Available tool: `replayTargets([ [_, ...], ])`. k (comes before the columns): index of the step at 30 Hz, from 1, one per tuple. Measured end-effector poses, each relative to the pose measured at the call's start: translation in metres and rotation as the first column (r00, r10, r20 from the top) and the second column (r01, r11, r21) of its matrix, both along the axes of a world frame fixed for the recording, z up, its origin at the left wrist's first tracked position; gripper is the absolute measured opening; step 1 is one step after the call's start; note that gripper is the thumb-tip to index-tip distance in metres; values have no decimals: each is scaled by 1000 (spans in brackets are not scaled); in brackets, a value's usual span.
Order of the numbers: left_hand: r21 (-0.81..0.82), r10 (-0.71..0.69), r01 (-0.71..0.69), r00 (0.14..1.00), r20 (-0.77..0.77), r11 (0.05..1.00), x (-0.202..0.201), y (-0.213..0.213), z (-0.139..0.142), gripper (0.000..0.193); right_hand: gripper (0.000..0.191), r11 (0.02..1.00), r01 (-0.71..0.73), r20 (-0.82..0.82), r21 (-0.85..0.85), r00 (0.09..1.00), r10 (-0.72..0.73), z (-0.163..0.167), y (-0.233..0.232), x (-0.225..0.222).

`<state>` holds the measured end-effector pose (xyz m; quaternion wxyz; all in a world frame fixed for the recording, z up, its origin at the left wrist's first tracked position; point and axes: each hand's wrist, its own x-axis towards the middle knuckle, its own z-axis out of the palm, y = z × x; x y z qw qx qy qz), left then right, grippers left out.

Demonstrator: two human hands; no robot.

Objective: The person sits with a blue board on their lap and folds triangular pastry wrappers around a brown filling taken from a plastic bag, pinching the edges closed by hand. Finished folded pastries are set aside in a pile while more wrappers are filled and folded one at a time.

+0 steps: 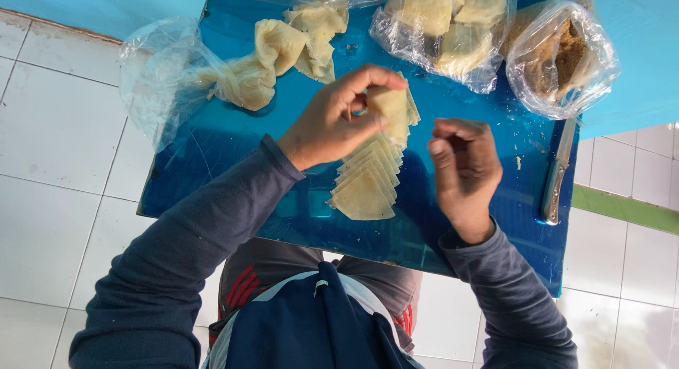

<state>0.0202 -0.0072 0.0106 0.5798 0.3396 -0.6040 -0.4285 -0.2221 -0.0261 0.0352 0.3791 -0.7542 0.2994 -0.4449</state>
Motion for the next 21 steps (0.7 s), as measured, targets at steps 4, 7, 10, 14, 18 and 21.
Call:
replayTargets([
  [4, -98, -11, 23, 992, 124, 995, -5, 2, -4, 41, 40, 990, -82, -109, -111, 992, 70, 2, 5, 7],
  [7, -84, -38, 50, 990, 139, 995, -9, -1, -8, 39, 47, 977, -66, -200, -203, 980, 25, 1, 9, 12],
  [10, -81, -40, 52, 988, 147, 995, -10, 0, -9, 39, 46, 975, -42, -245, -220, 969, -13, -2, 10, 14],
  [14, -61, -64, 75, 986, 156, 995, -10, 1, -7, 44, 39, 990, -57, -174, -132, 984, 33, -6, 9, 13],
  [18, -81, -69, 84, 982, 174, 993, -10, 2, -5, 47, 34, 996, -68, -110, -63, 992, 61, -9, 7, 10],
  [21, -71, -69, 82, 983, 173, 994, -10, 2, -5, 47, 29, 996, -88, -67, -20, 994, 86, -10, 6, 8],
])
